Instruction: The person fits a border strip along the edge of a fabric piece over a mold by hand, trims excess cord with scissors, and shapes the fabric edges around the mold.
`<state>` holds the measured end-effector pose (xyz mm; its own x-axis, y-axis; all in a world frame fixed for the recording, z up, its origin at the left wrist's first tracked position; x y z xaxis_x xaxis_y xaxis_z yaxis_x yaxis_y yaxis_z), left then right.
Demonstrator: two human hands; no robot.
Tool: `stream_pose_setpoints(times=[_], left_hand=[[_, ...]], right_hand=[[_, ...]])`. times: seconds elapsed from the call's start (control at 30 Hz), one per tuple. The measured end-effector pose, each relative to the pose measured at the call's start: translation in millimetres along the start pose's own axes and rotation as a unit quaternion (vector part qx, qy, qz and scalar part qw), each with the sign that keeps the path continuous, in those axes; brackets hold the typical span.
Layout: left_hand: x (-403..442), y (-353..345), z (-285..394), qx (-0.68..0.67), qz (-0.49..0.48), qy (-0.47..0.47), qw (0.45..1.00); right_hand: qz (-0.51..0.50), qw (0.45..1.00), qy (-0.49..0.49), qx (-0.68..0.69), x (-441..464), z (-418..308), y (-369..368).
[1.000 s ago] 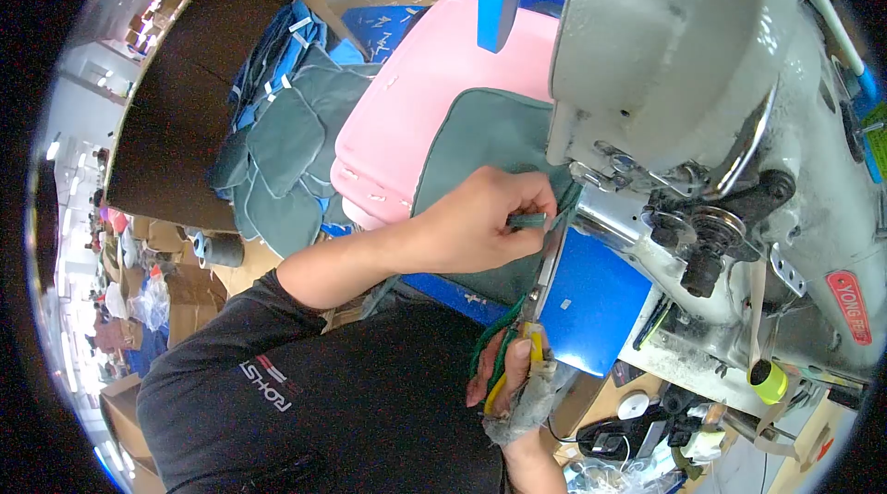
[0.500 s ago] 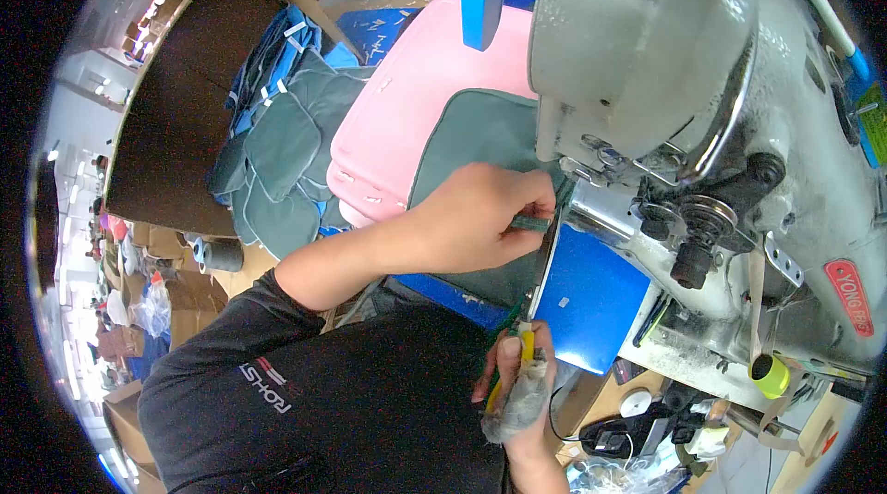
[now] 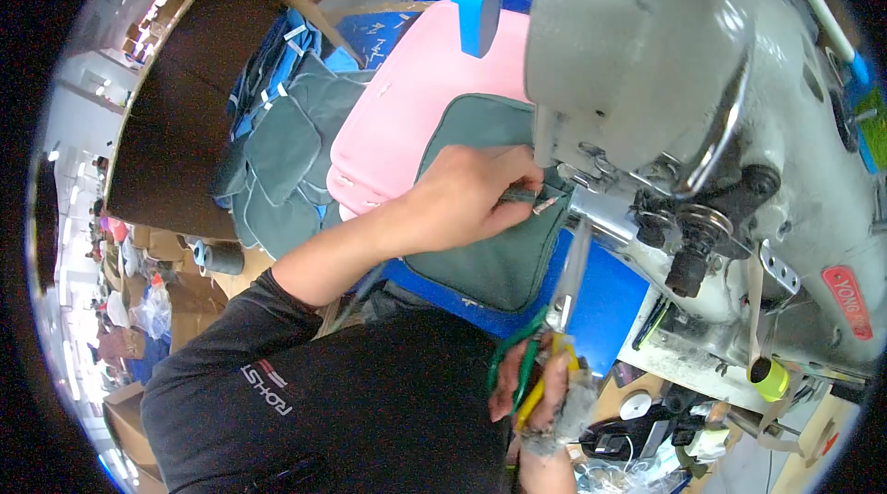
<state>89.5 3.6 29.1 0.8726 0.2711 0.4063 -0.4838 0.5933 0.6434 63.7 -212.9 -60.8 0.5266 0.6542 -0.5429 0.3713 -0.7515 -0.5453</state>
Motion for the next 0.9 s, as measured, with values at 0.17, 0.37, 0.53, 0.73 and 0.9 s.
stream_pose_setpoints(times=[0.17, 0.37, 0.53, 0.73, 0.9], left_hand=[[-0.1, -2.1, -5.5, -0.068, 0.004, 0.014, 0.998], [0.1, -7.3, -6.5, -0.054, -0.034, 0.032, 0.997], [3.4, -7.9, -9.3, -0.045, -0.027, -0.013, 0.999], [13.9, -2.7, -11.3, -0.046, -0.037, -0.013, 0.998], [13.9, -3.7, -14.1, -0.069, -0.046, 0.003, 0.997]], right_hand=[[0.026, 0.979, 0.054, -0.195, 3.8, -54.5, 44.2], [0.0, 0.949, -0.007, -0.314, 13.7, -84.2, 32.4], [-0.021, 0.926, -0.03, -0.376, 28.1, -98.1, 27.2], [-0.046, 0.889, -0.016, -0.455, 29.0, -113.0, 14.4], [-0.067, 0.902, -0.047, -0.423, 29.6, -112.0, 29.1]])
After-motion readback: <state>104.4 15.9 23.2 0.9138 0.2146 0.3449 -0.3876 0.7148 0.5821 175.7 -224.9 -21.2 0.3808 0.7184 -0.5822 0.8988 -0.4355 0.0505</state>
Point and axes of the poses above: each hand's wrist, its own x-axis towards the middle knuckle, its own y-axis out of the back of the hand, z = x × y, the point moved 9 cm from there along x, towards the middle knuckle, and after that the axes turned 4 degrees about z, right-handed, at the moved point
